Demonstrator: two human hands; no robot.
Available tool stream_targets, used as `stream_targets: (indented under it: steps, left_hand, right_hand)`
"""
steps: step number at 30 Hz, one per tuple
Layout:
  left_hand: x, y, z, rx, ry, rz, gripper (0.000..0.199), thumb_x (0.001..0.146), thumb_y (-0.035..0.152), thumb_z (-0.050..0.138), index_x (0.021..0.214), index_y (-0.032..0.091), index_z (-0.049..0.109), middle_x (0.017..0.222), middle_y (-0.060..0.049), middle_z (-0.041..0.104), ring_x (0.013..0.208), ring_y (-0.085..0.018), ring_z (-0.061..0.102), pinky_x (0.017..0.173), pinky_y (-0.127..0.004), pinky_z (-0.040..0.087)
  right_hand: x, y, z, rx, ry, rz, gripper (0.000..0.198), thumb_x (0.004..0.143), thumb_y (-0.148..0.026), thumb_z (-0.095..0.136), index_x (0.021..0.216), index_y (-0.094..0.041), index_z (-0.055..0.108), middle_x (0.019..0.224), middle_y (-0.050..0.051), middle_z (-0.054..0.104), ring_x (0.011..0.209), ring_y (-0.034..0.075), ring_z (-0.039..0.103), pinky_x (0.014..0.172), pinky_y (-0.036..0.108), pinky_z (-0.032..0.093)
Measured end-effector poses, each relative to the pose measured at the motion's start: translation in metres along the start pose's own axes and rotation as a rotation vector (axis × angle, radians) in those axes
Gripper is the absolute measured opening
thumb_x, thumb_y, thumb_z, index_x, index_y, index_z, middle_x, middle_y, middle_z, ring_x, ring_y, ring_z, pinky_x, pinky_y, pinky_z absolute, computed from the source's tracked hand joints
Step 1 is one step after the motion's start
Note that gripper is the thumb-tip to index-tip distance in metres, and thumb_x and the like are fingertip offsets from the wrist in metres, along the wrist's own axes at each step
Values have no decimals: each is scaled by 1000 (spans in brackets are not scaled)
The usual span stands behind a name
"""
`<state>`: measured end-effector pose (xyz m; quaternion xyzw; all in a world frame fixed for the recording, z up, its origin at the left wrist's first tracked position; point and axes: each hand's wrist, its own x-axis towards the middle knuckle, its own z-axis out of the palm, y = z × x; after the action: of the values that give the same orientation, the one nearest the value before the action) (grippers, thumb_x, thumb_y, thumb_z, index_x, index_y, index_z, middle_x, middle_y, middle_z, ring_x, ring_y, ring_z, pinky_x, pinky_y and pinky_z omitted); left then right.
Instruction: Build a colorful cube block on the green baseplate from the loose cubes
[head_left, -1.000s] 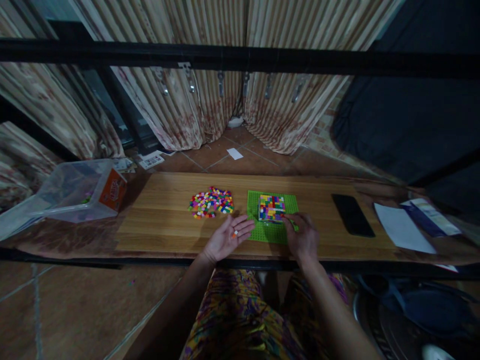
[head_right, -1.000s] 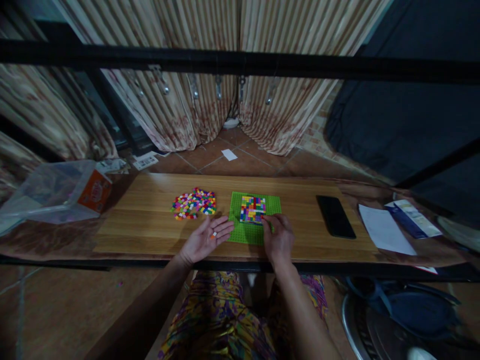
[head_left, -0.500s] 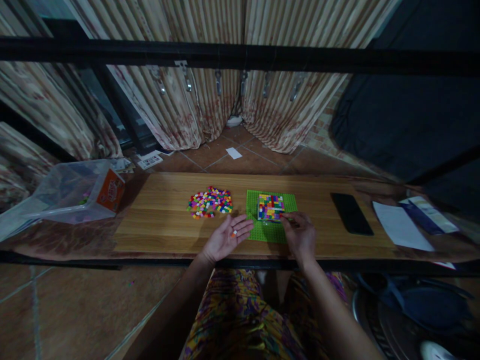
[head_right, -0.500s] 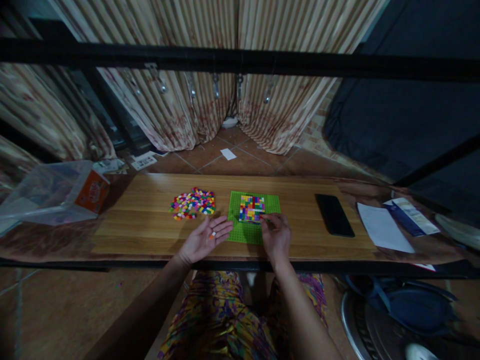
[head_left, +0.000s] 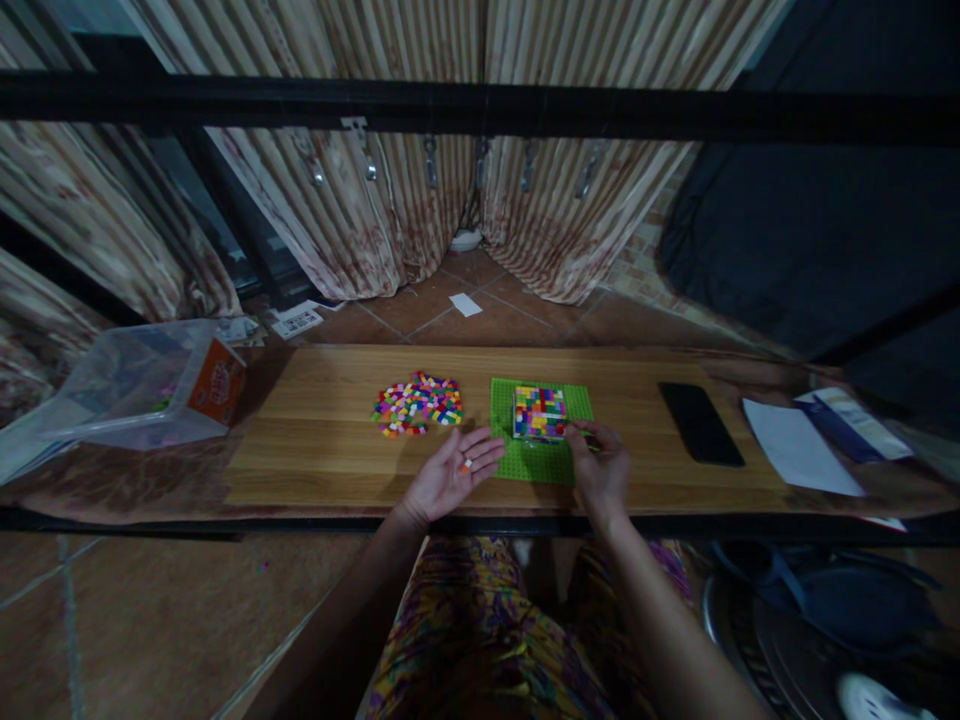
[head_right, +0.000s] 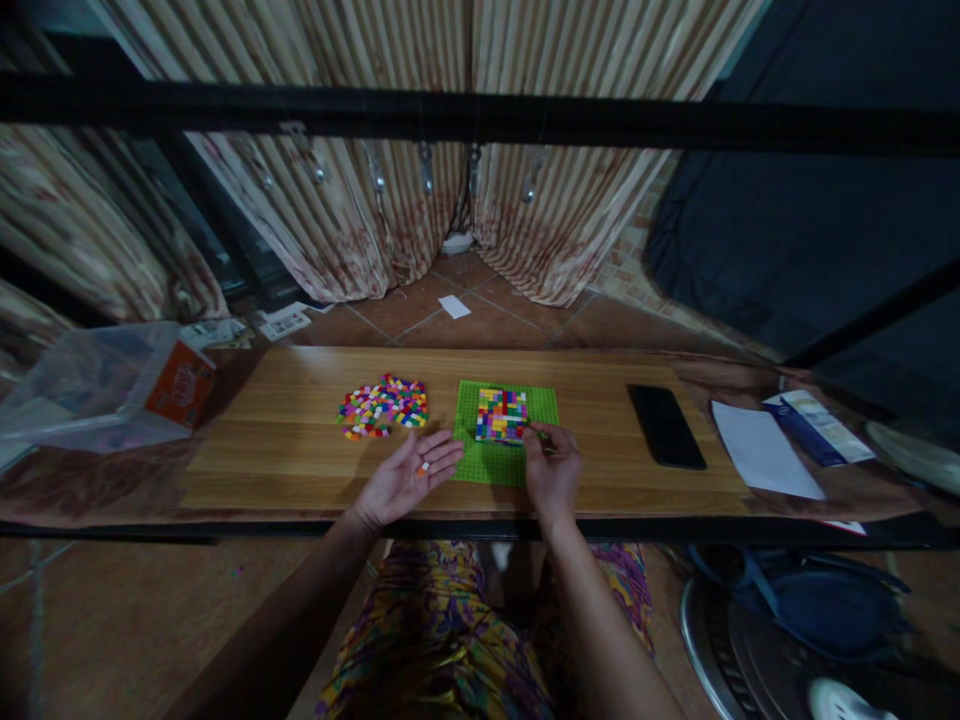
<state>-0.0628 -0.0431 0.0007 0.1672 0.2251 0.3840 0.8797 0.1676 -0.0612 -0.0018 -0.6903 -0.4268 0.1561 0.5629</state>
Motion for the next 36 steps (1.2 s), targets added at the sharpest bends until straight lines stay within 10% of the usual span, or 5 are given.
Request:
stream_targets:
  steps: [13,29,36]
  left_hand:
    - [0,0,0,-4,1,0,48,94,42,37,123,9,55,124,-18,60,116,-23,56,104,-36,36]
    - [-1,-1,0,-42,-26,23,51,93,47,37,123,8,55,121,-19,61,117,-24,56,103,-38,37]
    - [2,0,-2,-74,-21,26,54,94,49,32,122,9,56,118,-17,63,101,-20,63,87,-30,46]
  right_hand:
    - [3,12,20,152,-1,164,43,67,-47,68,90,-11,68,80,11,70,66,19,62,61,31,46]
    - [-16,-11,8,28,50,-21,39,81,-48,56,95,-14,67,89,10,68,75,19,61,69,32,48]
    - [-65,-52,30,11,-551,-378,22,90,-29,48,99,-23,68,96,6,65,93,19,60,82,34,49]
